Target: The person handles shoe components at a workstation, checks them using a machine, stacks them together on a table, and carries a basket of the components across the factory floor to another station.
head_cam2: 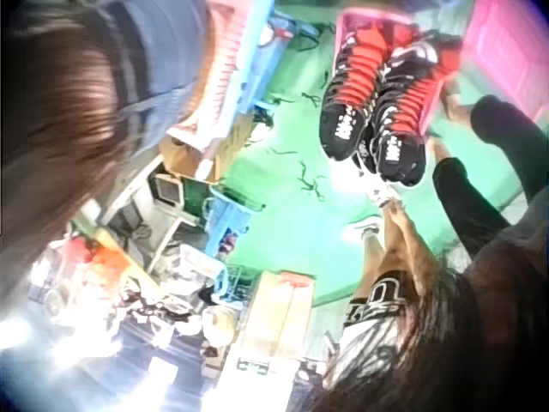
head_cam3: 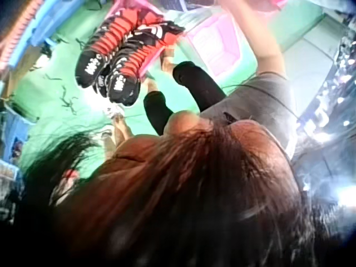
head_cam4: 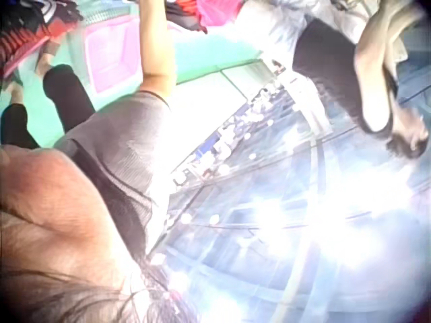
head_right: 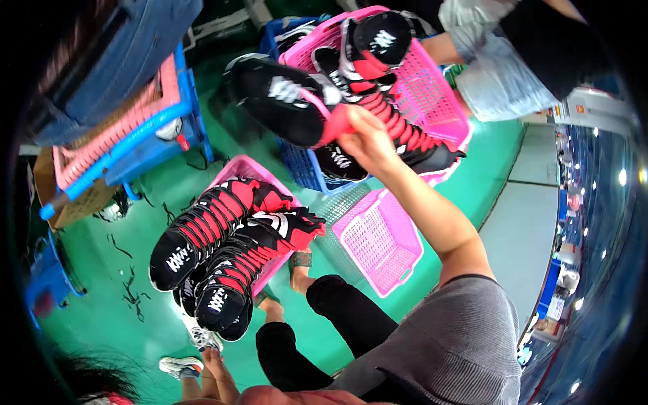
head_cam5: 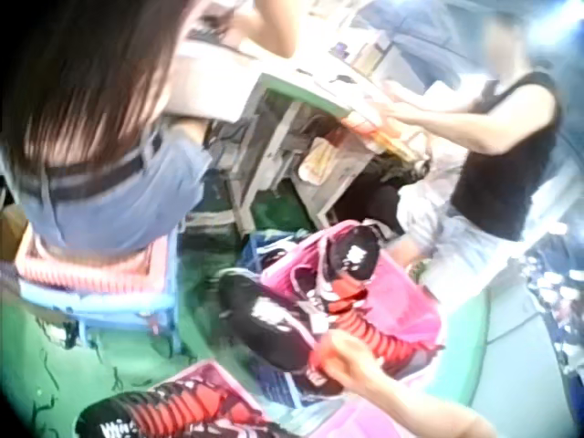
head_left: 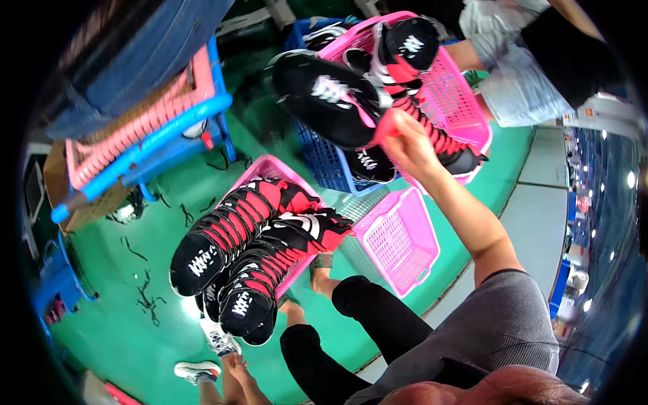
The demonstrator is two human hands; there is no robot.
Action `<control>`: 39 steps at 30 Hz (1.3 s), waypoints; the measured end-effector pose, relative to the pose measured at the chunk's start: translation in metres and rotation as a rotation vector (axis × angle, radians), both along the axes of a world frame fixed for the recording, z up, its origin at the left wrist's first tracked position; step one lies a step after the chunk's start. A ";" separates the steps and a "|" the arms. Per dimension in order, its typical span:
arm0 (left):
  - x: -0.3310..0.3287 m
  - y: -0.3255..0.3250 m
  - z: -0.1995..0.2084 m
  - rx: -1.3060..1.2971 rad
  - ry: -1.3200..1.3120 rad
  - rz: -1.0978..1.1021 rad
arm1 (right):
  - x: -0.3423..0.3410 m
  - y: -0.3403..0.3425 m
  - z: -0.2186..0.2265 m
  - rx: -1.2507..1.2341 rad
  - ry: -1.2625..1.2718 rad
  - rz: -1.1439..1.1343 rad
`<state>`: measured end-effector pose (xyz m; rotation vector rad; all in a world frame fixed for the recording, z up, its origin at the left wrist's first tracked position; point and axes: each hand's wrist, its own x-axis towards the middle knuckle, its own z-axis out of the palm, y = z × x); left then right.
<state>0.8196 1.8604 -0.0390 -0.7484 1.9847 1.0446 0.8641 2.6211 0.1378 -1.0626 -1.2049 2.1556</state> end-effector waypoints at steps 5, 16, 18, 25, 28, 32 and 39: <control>-0.006 -0.008 0.021 0.049 -0.050 0.024 | 0.167 0.073 0.060 -0.252 0.265 -0.123; -0.043 0.021 -0.001 0.130 0.082 0.093 | 0.222 0.065 0.052 0.398 -0.515 -0.640; -0.051 0.012 -0.016 0.192 0.151 0.158 | 0.241 0.014 0.040 0.583 -0.595 -0.330; -0.039 0.017 -0.008 0.041 -0.034 0.225 | 0.210 -0.203 -0.017 -0.112 -0.685 0.624; -0.041 -0.006 -0.029 0.219 -0.030 0.222 | 0.239 -0.229 -0.073 0.041 -0.564 0.660; -0.071 0.031 -0.011 0.076 -0.177 0.186 | 0.189 -0.181 -0.129 0.494 -0.917 0.285; -0.122 0.074 -0.057 0.301 -0.114 0.126 | 0.059 -0.094 -0.216 0.416 -0.784 0.405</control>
